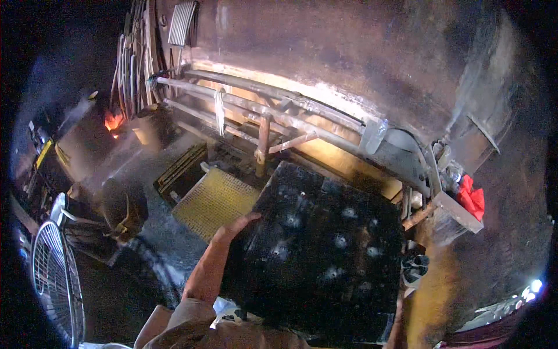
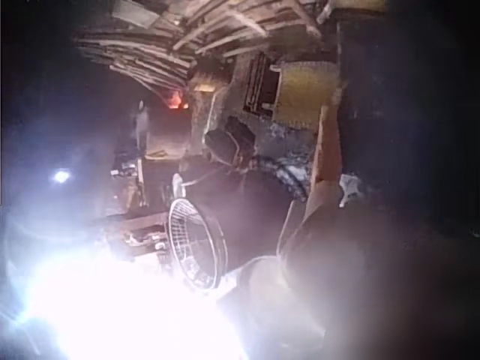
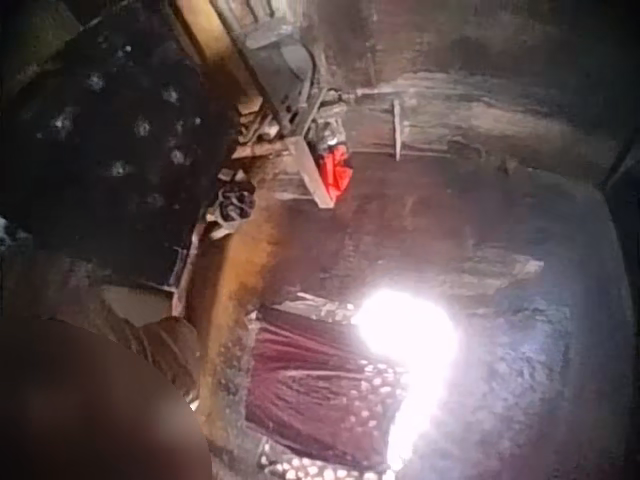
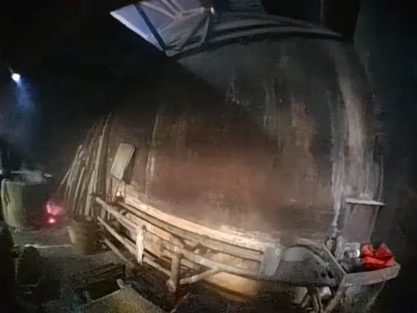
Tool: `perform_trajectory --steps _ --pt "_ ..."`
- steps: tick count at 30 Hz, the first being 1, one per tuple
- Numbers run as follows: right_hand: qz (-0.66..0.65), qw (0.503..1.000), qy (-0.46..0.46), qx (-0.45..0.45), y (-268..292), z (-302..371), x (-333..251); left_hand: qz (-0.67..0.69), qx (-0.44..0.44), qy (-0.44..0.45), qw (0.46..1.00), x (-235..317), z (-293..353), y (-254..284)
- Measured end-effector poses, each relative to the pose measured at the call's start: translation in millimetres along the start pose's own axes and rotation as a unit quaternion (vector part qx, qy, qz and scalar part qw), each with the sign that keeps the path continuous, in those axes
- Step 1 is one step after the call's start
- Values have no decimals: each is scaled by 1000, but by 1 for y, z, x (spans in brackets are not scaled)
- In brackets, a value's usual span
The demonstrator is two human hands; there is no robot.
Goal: The person unmolds a block of tofu by flipping it with a wooden board, unwrapping the cloth, and carrying the tofu slab across the room. The person then scoops and stirs liquid in a large vat using a ladle before returning to remove the cloth from the mold.
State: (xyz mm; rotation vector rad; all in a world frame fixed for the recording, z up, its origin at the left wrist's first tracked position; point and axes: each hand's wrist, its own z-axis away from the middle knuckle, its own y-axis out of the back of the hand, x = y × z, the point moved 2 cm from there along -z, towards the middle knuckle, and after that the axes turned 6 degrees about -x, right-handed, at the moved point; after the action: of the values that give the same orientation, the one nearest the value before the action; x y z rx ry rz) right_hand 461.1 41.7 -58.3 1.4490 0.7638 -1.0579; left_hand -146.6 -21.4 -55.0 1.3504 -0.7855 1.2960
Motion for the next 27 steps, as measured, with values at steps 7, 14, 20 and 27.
perform_trajectory --steps 7,14,20,27 --pt "-66 984 144 83 28 5 -145 261 -146 168 939 68 2 24" --pt "-95 947 301 61 -47 46 -341 479 -269 203 811 1 -24 74" --pt "-83 935 337 -71 -198 60 -432 421 -333 -228 812 -62 -51 93" --pt "-224 815 -102 -525 -493 126 -435 190 -188 -44 963 -170 -37 174"
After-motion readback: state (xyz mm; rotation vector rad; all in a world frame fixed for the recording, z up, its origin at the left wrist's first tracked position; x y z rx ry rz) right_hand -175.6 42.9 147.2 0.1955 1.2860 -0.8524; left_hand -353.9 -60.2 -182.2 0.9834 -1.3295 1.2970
